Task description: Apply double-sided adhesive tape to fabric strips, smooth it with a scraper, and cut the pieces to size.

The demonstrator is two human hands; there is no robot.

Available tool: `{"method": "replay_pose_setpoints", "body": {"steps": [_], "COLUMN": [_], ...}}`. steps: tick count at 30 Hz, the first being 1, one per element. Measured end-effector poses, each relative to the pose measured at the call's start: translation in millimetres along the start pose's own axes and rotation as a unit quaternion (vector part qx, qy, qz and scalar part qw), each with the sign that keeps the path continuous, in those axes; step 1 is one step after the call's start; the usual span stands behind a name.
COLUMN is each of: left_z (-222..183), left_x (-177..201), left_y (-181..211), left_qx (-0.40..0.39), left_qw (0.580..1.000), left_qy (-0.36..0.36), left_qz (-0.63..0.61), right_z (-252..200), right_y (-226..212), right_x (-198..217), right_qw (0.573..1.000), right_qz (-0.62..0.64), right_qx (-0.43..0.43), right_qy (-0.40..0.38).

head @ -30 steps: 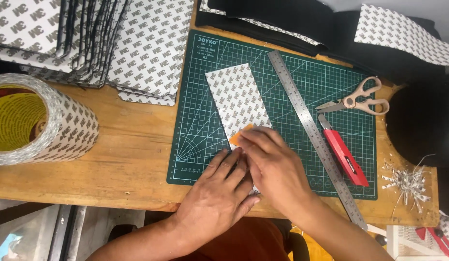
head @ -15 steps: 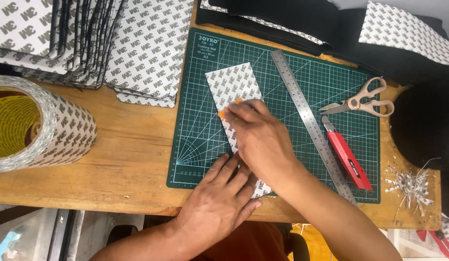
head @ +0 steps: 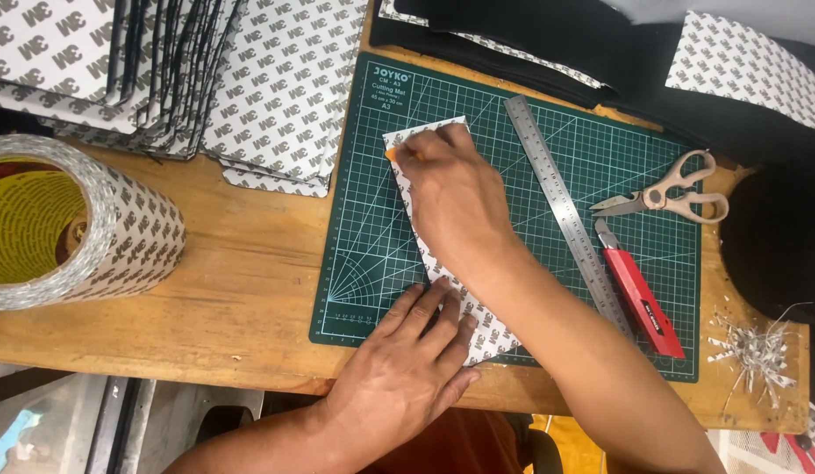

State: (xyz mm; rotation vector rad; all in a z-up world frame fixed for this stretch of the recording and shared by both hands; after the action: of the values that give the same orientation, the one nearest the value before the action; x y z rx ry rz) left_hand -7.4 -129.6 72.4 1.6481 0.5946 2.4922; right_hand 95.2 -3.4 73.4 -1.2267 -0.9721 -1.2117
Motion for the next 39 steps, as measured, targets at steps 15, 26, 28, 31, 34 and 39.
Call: {"method": "replay_pose_setpoints", "body": {"steps": [15,26,28,31,34,39], "left_z": [1.1,0.7,0.3,0.4,2.3,1.0], "left_x": [4.8,4.3,3.4,8.3,9.6,9.1], "left_y": [-4.3,-3.9,-5.2,-5.5,-6.0,-5.7], "left_qx": [0.013,0.010,0.012,0.016,0.013,0.016], "left_qw": [1.000,0.999,1.000,0.999,0.999,0.999], "left_qy": [0.005,0.008,0.000,0.024,0.026,0.019], "left_qz": [-0.025,-0.037,-0.026,-0.030,-0.031,-0.037], "right_z": [-23.7,-118.6,-102.9,-73.8,-47.0,-20.4], "right_y": [5.9,10.2,14.2,22.2,27.2,43.7], "right_x": [67.0,16.7,14.2,16.4,19.9,10.5], "right_qw": [0.977,0.999,0.999,0.998,0.995,0.996], "right_qz": [0.076,-0.010,-0.021,-0.027,-0.048,-0.059], "right_qx": [0.105,0.001,0.004,0.010,0.039,-0.005], "right_qy": [0.167,0.042,0.042,0.049,0.081,0.065]}}
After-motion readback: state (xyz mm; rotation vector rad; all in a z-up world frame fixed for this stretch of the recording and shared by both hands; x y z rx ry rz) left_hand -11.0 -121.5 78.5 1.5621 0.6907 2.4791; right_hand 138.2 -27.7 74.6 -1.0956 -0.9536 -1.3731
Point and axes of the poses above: each hand's wrist, its own z-axis towards the middle knuckle, its own x-axis out of the back of the hand, y = z × x, the point moved 10 cm from there along z, towards the middle knuckle, and after that the axes turned 6 degrees about x, right-handed, at the moved point
